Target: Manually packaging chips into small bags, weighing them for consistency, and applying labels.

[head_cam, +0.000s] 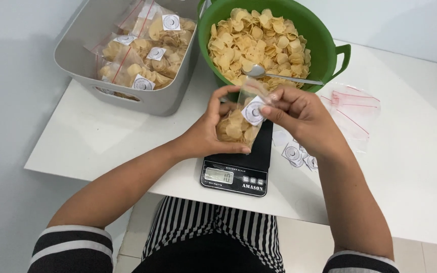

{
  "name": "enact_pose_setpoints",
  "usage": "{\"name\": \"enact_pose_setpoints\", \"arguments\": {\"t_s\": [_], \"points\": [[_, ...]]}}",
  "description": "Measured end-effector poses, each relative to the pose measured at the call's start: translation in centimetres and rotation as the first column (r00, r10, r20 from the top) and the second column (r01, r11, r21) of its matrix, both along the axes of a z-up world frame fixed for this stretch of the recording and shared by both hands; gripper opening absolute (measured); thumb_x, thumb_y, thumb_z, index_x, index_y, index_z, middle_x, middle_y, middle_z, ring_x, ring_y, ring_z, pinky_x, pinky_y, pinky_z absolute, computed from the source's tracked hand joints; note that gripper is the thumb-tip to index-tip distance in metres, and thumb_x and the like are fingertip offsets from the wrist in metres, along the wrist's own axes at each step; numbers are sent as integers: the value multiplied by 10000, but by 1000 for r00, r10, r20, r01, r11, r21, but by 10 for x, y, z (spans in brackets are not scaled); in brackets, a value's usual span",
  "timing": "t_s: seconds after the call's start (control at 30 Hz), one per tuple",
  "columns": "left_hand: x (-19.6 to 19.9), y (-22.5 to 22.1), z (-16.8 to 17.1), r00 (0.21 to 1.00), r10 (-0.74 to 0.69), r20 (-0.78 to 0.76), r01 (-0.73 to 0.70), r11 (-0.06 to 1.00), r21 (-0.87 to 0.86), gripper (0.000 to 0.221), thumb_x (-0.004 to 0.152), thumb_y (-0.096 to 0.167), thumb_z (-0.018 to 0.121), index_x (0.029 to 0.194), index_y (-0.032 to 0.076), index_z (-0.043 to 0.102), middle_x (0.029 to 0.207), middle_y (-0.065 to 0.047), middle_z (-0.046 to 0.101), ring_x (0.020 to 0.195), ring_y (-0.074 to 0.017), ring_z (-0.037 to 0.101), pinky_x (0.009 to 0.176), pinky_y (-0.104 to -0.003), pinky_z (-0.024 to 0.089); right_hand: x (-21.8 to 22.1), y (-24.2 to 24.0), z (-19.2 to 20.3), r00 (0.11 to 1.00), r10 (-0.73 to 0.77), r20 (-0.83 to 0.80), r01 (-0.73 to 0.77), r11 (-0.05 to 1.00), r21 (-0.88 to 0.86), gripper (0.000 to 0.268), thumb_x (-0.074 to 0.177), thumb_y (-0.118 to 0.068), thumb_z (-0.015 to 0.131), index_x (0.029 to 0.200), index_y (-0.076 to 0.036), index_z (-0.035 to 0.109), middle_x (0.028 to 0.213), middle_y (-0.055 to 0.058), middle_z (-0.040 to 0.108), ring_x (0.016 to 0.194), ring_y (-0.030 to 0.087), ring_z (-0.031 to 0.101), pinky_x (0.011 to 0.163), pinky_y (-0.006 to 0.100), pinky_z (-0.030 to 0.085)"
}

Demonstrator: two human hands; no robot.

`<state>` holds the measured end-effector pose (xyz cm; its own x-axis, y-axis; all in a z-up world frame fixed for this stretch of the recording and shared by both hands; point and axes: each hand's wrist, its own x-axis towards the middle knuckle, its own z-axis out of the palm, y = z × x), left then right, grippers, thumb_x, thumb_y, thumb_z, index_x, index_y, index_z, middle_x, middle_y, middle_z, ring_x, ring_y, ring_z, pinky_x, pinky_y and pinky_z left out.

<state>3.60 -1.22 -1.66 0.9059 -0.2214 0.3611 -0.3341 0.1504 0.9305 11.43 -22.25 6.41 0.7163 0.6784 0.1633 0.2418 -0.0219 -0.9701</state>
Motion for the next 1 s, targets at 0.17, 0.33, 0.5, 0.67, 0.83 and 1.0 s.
{"name": "enact_pose_setpoints", "arguments": {"t_s": [0.17, 0.33, 0.5, 0.67, 0.83, 1.0], "points": [[-6, -3, 6, 995, -10, -104, 10, 1000, 0, 1084, 766, 101, 909, 1561, 161, 175, 1292, -143, 596, 1148, -184, 599, 1006, -355, 562, -15, 2, 25, 985, 121, 122, -91, 970, -226, 189, 872, -48, 748, 1047, 14, 708, 711, 57, 676, 658, 122, 489, 664, 255, 459], [-8, -2, 8, 998, 63, -22, -59, 988, 140, 1003, 806, 155, 888, 1559, 168, 226, 1254, -135, 610, 1162, -252, 623, 1007, -414, 549, -15, 4, 29, 959, 147, 242, -36, 911, -411, 117, 842, -125, 801, 957, -107, 818, 672, 34, 638, 686, 124, 478, 640, 271, 457], [-5, -2, 7, 993, 121, -6, -118, 976, 182, 963, 811, 172, 875, 1548, 158, 255, 1249, -130, 615, 1161, -268, 624, 1003, -434, 531, -8, 6, 31, 914, 237, 329, -76, 898, -434, 101, 896, -141, 719, 901, -93, 808, 718, 106, 714, 682, 266, 641, 718, 403, 539], [-5, -5, 3, 990, 140, -27, -133, 975, 176, 954, 796, 170, 880, 1537, 132, 282, 1246, -169, 617, 1164, -303, 621, 1018, -467, 509, -10, 10, 33, 891, 208, 403, 5, 884, -468, 85, 875, -162, 737, 928, -122, 788, 712, 101, 692, 670, 254, 608, 687, 384, 528], [-8, -10, 4, 986, 155, -61, -143, 974, 173, 962, 776, 165, 890, 1530, 117, 295, 1260, -196, 609, 1195, -335, 607, 1042, -485, 490, -9, 7, 23, 847, 207, 490, 35, 898, -439, 51, 873, -173, 755, 899, -131, 766, 766, 84, 698, 696, 279, 615, 674, 364, 531], [-13, -15, 18, 985, 138, -104, -126, 985, 119, 939, 765, 159, 893, 1514, 111, 328, 1282, -202, 600, 1218, -316, 590, 1072, -483, 471, -9, 6, 20, 861, 204, 466, -4, 919, -395, 79, 819, -195, 818, 875, -153, 781, 743, 54, 706, 715, 243, 602, 696, 359, 526]]}}
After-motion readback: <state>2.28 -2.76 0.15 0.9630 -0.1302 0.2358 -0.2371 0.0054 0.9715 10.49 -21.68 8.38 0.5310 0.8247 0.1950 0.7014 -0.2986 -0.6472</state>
